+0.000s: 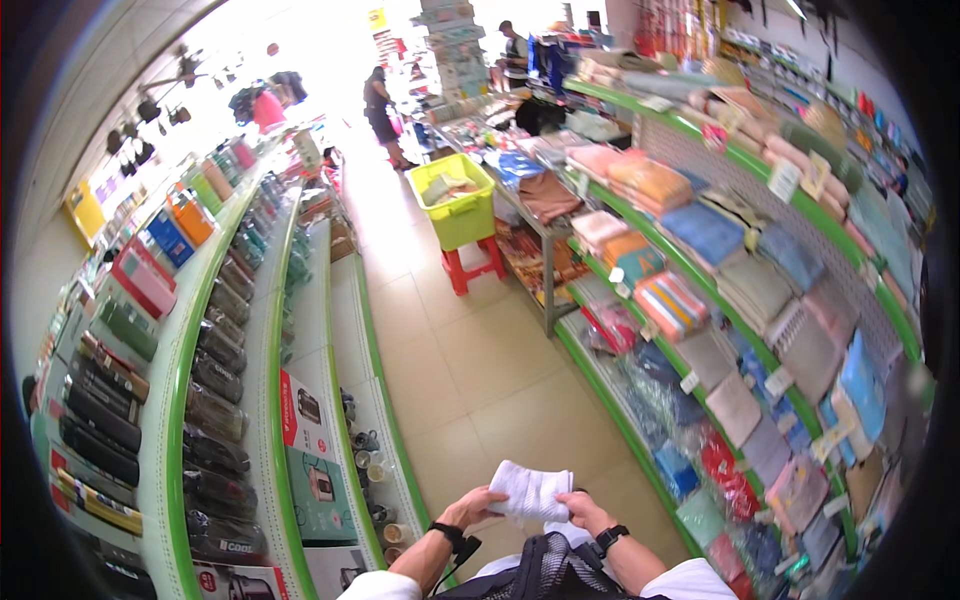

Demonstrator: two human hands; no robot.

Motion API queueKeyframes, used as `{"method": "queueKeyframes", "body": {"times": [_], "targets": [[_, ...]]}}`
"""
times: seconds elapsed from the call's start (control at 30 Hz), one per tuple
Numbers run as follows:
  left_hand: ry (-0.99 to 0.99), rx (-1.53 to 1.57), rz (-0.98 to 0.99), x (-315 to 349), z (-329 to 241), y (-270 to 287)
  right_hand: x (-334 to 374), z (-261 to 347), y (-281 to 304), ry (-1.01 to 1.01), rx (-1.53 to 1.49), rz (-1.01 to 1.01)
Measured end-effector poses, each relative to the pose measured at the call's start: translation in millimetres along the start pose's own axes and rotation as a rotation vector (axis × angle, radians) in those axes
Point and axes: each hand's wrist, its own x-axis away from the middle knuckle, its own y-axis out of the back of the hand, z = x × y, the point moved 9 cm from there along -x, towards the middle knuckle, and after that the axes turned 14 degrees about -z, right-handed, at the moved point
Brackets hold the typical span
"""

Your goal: The person takes folded towels from a large yellow bin and places them onto shelves in a store aisle, handling each towel one by one and arranging them next to others.

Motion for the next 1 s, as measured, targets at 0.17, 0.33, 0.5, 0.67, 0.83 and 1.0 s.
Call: {"method": "queueKeyframes", "body": {"times": [0.17, 0.33, 0.5, 0.67, 0.83, 1.0], "targets": [[-0.025, 0.192, -0.095, -10.1, -22.6, 58.2, -38.4, 36.8, -81.3, -0.032, 0.229, 0.058], [-0.031, 0.330, -0.131, -46.9, -57.6, 97.7, -69.1, 95.9, -155.6, -0.062, 0.416, 0.088], [-0.026, 0.330, -0.235, -59.4, -133.9, 112.9, -98.4, 170.4, -218.8, -0.015, 0.613, 0.120], [-0.071, 0.436, -0.261, -84.3, -183.3, 144.9, -150.6, 209.4, -284.3, 0.050, 0.666, 0.209], [-0.064, 0.523, -0.334, -92.2, -221.8, 181.5, -180.8, 226.5, -341.5, 0.025, 0.771, 0.228], [-0.058, 0.535, -0.355, -139.1, -256.6, 240.6, -234.5, 234.1, -394.9, 0.038, 0.920, 0.217]]}}
